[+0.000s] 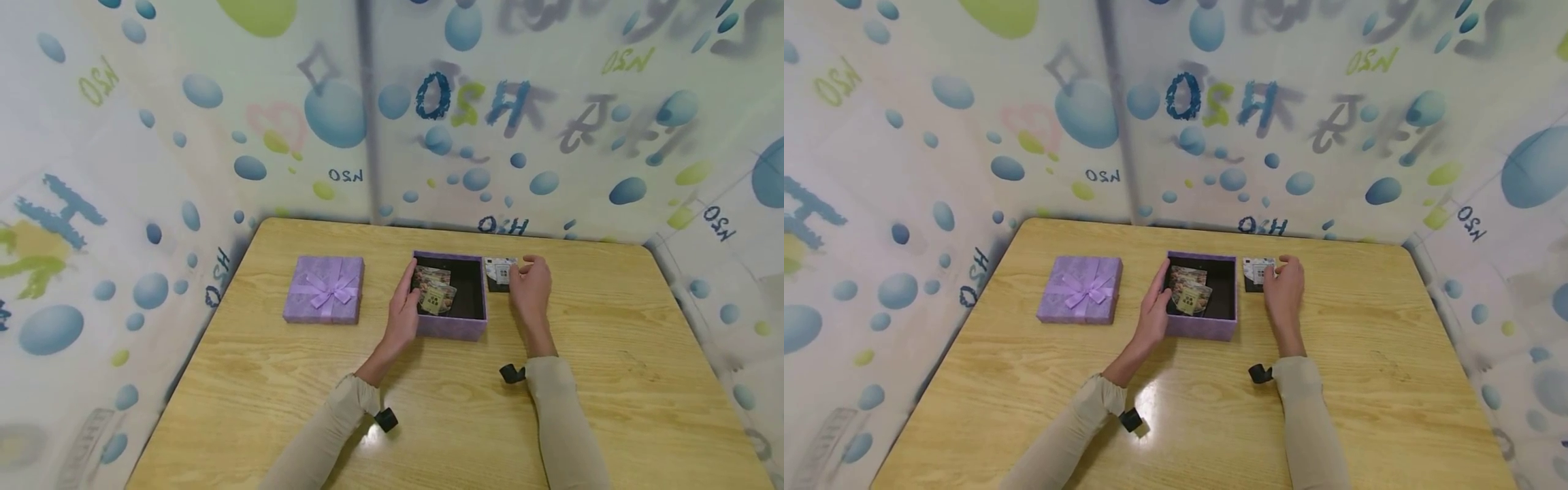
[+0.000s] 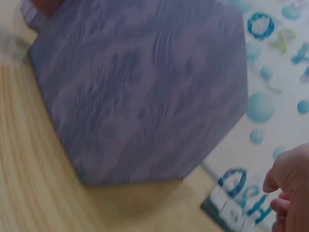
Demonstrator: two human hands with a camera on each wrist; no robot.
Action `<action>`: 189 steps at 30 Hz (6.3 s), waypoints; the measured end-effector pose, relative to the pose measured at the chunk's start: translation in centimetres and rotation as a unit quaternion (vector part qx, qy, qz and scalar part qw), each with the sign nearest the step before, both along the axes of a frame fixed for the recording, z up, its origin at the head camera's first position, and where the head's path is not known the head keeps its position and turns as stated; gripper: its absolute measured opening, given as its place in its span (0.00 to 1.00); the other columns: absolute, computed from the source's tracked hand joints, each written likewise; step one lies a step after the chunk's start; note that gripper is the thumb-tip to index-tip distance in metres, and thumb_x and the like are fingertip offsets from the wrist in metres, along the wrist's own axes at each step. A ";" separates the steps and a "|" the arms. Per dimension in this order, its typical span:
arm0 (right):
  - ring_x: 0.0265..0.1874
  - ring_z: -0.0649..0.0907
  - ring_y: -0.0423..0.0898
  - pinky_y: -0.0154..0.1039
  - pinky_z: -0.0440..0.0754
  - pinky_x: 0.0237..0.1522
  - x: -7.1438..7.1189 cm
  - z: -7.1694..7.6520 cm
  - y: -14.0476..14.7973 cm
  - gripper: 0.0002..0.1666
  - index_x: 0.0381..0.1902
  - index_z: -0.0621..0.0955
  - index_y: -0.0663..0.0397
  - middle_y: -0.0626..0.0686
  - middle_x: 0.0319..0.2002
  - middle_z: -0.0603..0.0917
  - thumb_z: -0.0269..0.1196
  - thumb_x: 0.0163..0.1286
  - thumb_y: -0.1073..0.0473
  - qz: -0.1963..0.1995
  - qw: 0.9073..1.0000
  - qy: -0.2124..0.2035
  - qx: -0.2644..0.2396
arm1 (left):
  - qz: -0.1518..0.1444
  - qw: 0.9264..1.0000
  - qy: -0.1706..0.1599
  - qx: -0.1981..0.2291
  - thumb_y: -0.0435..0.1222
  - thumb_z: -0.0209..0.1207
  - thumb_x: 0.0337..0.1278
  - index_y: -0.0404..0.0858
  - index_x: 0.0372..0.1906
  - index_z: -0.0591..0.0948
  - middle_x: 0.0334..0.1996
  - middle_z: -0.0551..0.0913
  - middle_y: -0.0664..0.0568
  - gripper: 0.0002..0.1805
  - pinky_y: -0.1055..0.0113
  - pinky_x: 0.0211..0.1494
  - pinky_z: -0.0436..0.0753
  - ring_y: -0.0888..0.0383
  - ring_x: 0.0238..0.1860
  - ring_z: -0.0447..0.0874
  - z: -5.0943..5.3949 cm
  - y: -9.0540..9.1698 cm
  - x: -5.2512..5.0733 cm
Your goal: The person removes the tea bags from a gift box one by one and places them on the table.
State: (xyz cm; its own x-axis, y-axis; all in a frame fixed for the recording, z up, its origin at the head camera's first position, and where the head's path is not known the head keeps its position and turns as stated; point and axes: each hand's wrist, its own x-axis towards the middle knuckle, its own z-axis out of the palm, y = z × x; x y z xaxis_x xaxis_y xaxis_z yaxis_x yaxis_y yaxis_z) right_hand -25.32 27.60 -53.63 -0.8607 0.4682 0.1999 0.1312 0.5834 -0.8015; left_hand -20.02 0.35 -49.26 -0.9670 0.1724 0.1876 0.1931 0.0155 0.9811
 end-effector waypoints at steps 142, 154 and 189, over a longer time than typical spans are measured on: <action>0.45 0.87 0.60 0.53 0.84 0.48 0.7 5.4 -10.6 0.18 0.59 0.77 0.70 0.66 0.47 0.88 0.63 0.77 0.62 0.297 0.951 -0.075 -0.030 | -0.029 0.999 -0.004 -0.045 0.26 0.37 0.82 0.33 0.84 0.51 0.84 0.50 0.40 0.31 0.46 0.83 0.52 0.47 0.84 0.45 0.6 -0.8 0.1; 0.53 0.84 0.61 0.54 0.82 0.54 0.6 5.7 -10.5 0.27 0.68 0.73 0.70 0.68 0.53 0.85 0.62 0.79 0.59 0.298 0.942 -0.083 -0.126 | -0.026 0.999 -0.010 -0.025 0.27 0.37 0.82 0.33 0.84 0.52 0.84 0.51 0.42 0.31 0.48 0.83 0.51 0.48 0.84 0.45 0.2 -0.6 -0.1; 0.61 0.81 0.54 0.39 0.81 0.58 2.0 8.0 -5.9 0.36 0.75 0.70 0.67 0.67 0.63 0.79 0.65 0.78 0.54 0.222 0.954 -0.051 -0.195 | 0.024 0.999 0.009 -0.031 0.28 0.38 0.81 0.47 0.85 0.55 0.84 0.53 0.51 0.33 0.49 0.83 0.53 0.54 0.83 0.48 -3.9 0.6 -1.5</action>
State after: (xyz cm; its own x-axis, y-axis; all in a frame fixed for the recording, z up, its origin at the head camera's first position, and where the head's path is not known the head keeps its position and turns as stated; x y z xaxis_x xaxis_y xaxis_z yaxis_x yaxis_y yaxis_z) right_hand -23.30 21.72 -45.64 -0.9972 0.0740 -0.0100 0.0290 0.2605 -0.9650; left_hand -21.52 0.90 -53.15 -0.9709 0.1379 0.1958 0.2086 0.0854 0.9743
